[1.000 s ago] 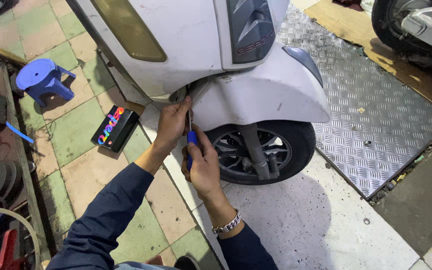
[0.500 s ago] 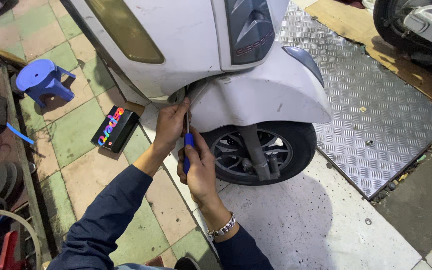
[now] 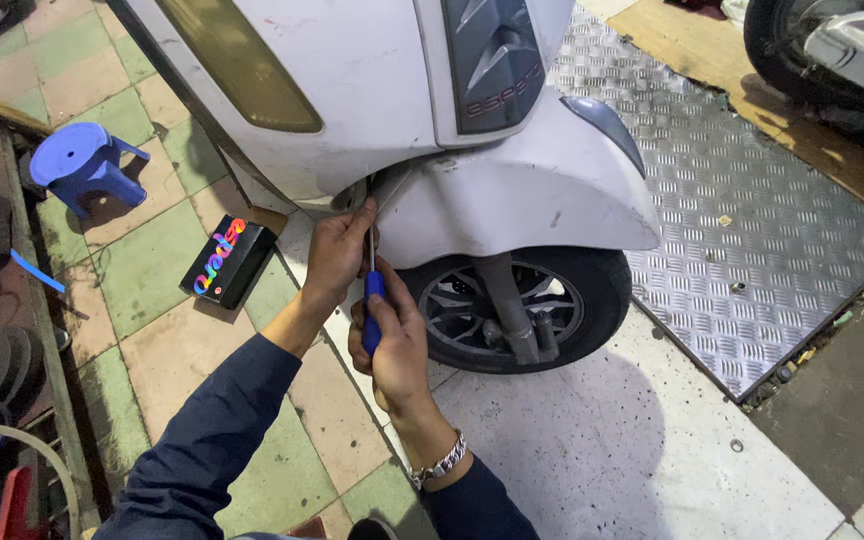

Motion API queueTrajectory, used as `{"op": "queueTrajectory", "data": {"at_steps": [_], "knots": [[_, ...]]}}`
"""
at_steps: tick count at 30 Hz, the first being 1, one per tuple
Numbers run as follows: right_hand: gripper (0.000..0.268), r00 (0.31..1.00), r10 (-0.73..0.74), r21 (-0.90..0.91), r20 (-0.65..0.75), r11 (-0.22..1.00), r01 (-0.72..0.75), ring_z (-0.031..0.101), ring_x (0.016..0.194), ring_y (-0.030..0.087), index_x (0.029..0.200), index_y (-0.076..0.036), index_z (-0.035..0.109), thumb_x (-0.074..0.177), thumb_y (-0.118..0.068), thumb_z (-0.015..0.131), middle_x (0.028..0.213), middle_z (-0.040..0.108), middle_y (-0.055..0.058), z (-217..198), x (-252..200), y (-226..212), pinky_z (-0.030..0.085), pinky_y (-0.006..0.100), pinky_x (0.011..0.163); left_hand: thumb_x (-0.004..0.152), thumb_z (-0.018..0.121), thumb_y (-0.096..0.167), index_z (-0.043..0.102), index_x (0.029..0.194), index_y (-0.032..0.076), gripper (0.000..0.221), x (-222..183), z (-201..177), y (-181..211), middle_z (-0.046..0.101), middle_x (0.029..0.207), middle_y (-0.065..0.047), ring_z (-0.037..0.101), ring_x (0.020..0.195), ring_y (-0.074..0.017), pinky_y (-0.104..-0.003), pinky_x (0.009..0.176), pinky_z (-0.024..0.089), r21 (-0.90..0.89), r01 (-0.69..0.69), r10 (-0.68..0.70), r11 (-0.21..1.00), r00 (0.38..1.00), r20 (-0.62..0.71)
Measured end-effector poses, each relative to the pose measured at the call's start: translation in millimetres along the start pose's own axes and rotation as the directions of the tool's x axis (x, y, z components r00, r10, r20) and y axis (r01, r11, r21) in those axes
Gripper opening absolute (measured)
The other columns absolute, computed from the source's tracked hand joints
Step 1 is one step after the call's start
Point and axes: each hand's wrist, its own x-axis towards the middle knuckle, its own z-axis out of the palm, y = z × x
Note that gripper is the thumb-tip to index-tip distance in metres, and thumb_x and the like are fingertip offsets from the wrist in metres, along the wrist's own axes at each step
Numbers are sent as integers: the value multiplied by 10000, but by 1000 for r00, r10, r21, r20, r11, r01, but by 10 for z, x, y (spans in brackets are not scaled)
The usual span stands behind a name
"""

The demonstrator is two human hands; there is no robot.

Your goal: The person removes screws from the front body panel of a white scooter using a screwdriver and pulls the panel away by hand.

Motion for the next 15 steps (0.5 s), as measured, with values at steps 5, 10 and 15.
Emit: {"op": "queueTrajectory", "data": {"at_steps": [5, 10, 15], "knots": [[314, 957, 259, 509, 131, 811, -289, 333, 352, 110, 1317, -123, 552, 1041, -259, 489, 672, 334, 35, -174, 103, 96, 236, 185, 248, 1006, 663, 432, 607, 562, 73, 574, 3, 42, 22, 506, 410, -104, 548, 332, -179, -250, 295, 372, 25, 25, -25, 999, 1000, -19], [514, 842, 434, 548, 320, 640, -539, 279, 294, 76, 710, -140, 416, 1035, -523, 530, 492, 252, -31, -237, 181, 54, 189, 174, 299, 1001, 666, 437, 580, 583, 114, 535, 23, 1, -13, 489, 422, -72, 532, 347, -152, -244, 325, 377, 27, 59, -59, 998, 998, -9], [496, 897, 419, 463, 142, 773, -434, 309, 296, 80, 706, -127, 473, 1036, -490, 545, 526, 314, -41, -66, 106, -146, 202, 198, 299, 1019, 638, 492, 598, 616, 102, 563, -81, -85, 110, 526, 467, -84, 558, 420, -171, -271, 382, 408, 147, 12, -21, 989, 998, 58]]}}
